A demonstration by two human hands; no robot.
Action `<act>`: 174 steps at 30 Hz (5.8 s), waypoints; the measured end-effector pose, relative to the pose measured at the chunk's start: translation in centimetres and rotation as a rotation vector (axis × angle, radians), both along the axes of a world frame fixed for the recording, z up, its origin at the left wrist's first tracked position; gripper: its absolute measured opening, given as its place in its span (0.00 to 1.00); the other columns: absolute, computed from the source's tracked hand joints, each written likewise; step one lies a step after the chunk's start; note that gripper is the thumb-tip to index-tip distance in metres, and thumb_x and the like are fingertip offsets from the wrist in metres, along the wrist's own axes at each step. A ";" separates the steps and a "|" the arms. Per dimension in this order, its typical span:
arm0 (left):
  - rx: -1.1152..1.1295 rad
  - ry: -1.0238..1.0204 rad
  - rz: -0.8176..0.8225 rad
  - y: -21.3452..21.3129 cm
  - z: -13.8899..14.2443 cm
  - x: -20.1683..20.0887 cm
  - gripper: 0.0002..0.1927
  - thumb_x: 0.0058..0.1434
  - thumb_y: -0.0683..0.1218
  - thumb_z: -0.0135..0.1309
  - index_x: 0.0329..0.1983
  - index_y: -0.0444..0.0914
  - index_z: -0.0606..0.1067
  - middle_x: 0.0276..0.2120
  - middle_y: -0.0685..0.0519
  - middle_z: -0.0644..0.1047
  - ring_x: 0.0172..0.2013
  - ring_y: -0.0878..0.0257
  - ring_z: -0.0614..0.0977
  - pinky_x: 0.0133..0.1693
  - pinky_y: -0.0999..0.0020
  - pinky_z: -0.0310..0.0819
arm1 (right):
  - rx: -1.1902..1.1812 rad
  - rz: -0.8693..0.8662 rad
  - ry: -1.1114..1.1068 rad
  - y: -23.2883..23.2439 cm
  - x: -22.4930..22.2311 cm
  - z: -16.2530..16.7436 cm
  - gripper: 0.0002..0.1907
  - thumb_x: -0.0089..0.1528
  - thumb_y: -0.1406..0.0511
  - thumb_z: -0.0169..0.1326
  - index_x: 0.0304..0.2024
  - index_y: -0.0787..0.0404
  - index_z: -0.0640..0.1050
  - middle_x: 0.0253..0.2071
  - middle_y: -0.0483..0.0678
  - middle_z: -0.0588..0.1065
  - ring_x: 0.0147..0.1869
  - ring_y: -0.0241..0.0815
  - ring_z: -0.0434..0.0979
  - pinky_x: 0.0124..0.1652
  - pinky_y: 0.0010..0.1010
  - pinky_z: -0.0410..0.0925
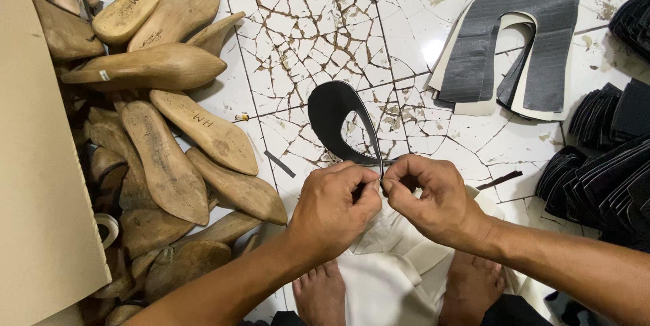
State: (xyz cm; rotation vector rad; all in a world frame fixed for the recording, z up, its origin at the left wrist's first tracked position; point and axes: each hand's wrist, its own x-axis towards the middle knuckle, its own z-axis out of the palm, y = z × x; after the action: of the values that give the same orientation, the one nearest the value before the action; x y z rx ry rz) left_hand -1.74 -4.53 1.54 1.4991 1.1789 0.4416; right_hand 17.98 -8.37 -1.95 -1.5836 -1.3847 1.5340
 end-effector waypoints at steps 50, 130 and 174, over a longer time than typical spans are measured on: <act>0.119 -0.033 -0.107 -1.0 -2.0 -0.2 0.07 0.62 0.43 0.52 0.33 0.33 0.73 0.28 0.45 0.77 0.27 0.52 0.80 0.31 0.57 0.74 | 0.182 0.051 -0.215 -0.5 -0.7 0.6 0.04 0.55 0.68 0.56 0.30 0.64 0.78 0.23 0.45 0.79 0.23 0.33 0.79 0.21 0.25 0.71; 0.246 0.004 -0.144 -0.7 -1.2 -0.4 0.05 0.58 0.42 0.53 0.32 0.34 0.71 0.27 0.45 0.75 0.24 0.51 0.78 0.28 0.56 0.72 | 0.168 0.098 -0.171 -0.3 -0.1 1.4 0.06 0.56 0.68 0.56 0.33 0.63 0.82 0.25 0.44 0.82 0.23 0.31 0.80 0.18 0.24 0.70; 0.174 0.034 -0.148 -0.5 -1.3 -0.3 0.06 0.59 0.43 0.54 0.32 0.33 0.74 0.28 0.46 0.77 0.25 0.53 0.79 0.30 0.58 0.74 | 0.205 0.174 -0.124 0.0 0.7 0.2 0.05 0.59 0.68 0.53 0.34 0.63 0.80 0.26 0.44 0.81 0.26 0.34 0.81 0.25 0.26 0.72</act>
State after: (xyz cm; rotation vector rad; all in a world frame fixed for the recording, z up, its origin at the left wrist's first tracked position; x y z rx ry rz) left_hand -1.99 -4.98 0.21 1.7374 1.0684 0.4279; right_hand 18.63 -8.40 -1.78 -1.4862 -1.7294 1.3562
